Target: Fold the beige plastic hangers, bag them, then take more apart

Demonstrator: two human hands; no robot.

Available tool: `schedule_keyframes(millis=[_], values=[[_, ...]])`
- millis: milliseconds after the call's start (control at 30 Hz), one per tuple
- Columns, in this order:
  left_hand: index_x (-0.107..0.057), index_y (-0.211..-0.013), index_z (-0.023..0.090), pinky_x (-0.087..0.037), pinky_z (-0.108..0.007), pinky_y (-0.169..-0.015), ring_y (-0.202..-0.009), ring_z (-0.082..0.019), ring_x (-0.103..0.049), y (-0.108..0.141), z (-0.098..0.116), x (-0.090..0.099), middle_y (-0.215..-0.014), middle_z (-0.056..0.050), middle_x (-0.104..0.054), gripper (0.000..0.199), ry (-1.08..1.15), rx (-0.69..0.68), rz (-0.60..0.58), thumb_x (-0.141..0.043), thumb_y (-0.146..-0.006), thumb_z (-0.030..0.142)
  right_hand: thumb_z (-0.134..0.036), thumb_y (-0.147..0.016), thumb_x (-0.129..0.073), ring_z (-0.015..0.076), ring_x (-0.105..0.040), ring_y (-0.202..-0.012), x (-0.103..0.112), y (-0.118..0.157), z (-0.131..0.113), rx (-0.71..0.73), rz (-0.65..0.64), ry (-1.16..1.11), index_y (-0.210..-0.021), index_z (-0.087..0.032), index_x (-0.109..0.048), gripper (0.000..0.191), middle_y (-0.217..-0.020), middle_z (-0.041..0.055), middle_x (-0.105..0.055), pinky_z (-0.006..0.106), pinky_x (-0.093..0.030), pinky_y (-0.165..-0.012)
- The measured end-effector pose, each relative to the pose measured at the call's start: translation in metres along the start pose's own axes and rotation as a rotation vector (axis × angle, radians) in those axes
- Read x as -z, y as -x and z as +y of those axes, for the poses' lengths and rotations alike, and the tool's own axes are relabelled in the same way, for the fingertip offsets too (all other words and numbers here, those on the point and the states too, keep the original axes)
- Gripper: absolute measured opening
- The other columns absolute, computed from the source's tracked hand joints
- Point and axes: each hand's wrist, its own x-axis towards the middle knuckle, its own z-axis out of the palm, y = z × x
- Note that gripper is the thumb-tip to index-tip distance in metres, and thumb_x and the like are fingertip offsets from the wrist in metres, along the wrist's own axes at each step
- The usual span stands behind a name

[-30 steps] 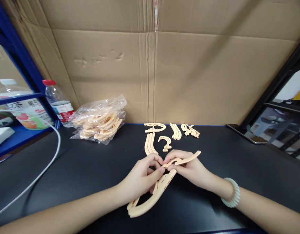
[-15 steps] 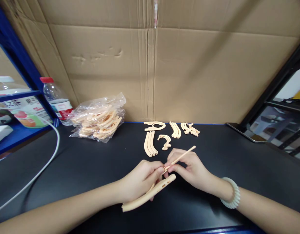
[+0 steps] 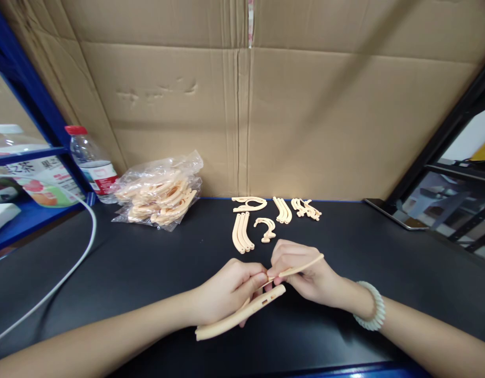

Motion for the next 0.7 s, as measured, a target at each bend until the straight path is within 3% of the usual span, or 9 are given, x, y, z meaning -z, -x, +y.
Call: schedule_keyframes(millis=[200, 367, 500, 600, 700], values=[[-0.055, -0.079, 0.017, -0.038, -0.016, -0.04, -0.043, -0.009, -0.054, 0.001, -0.001, 0.002, -0.058, 0.003, -0.056, 0.047, -0.001, 0.006, -0.012, -0.037, -0.094, 0.057, -0.013, -0.094, -0.05, 0.0164, -0.054, -0.071, 0.0, 0.002, 0.003, 0.03, -0.017, 0.008, -0.09, -0.022, -0.066, 0.019, -0.075, 0.0037, -0.061, 0.035, -0.048, -0.072], [-0.058, -0.087, 0.016, -0.037, -0.014, -0.038, -0.04, -0.007, -0.051, -0.001, -0.009, 0.002, -0.057, 0.003, -0.056, 0.044, 0.192, 0.027, -0.091, -0.043, -0.093, 0.057, -0.013, -0.095, -0.048, 0.017, -0.055, -0.075, 0.003, -0.001, -0.002, 0.11, -0.027, 0.04, -0.091, -0.02, -0.065, 0.019, -0.078, 0.0049, -0.061, 0.034, -0.047, -0.07], [-0.06, -0.088, 0.015, -0.042, -0.017, -0.037, -0.04, -0.01, -0.055, -0.008, -0.013, 0.003, -0.057, 0.0, -0.061, 0.044, 0.458, 0.061, -0.1, -0.062, -0.081, 0.059, -0.021, -0.095, -0.052, 0.0173, -0.059, -0.08, 0.013, -0.005, 0.009, -0.092, 0.188, -0.004, -0.086, -0.021, -0.061, 0.012, -0.083, 0.0038, -0.06, 0.034, -0.05, -0.074], [-0.061, -0.091, 0.014, -0.049, -0.021, -0.045, -0.047, -0.014, -0.062, -0.012, -0.013, 0.004, -0.063, -0.006, -0.067, 0.047, 0.594, 0.034, -0.083, -0.069, -0.075, 0.057, -0.03, -0.094, -0.052, 0.017, -0.06, -0.078, 0.028, -0.005, 0.034, -0.251, 0.349, -0.039, -0.086, -0.021, -0.056, 0.013, -0.088, 0.0044, -0.06, 0.034, -0.052, -0.071], [-0.063, -0.092, 0.012, -0.05, -0.022, -0.047, -0.05, -0.017, -0.065, -0.014, -0.015, 0.006, -0.068, -0.009, -0.07, 0.041, 0.667, 0.013, -0.039, -0.07, -0.077, 0.05, -0.036, -0.092, -0.053, 0.0155, -0.061, -0.069, 0.048, -0.001, 0.06, -0.405, 0.413, -0.06, -0.091, -0.021, -0.053, 0.015, -0.085, 0.003, -0.059, 0.034, -0.054, -0.067]])
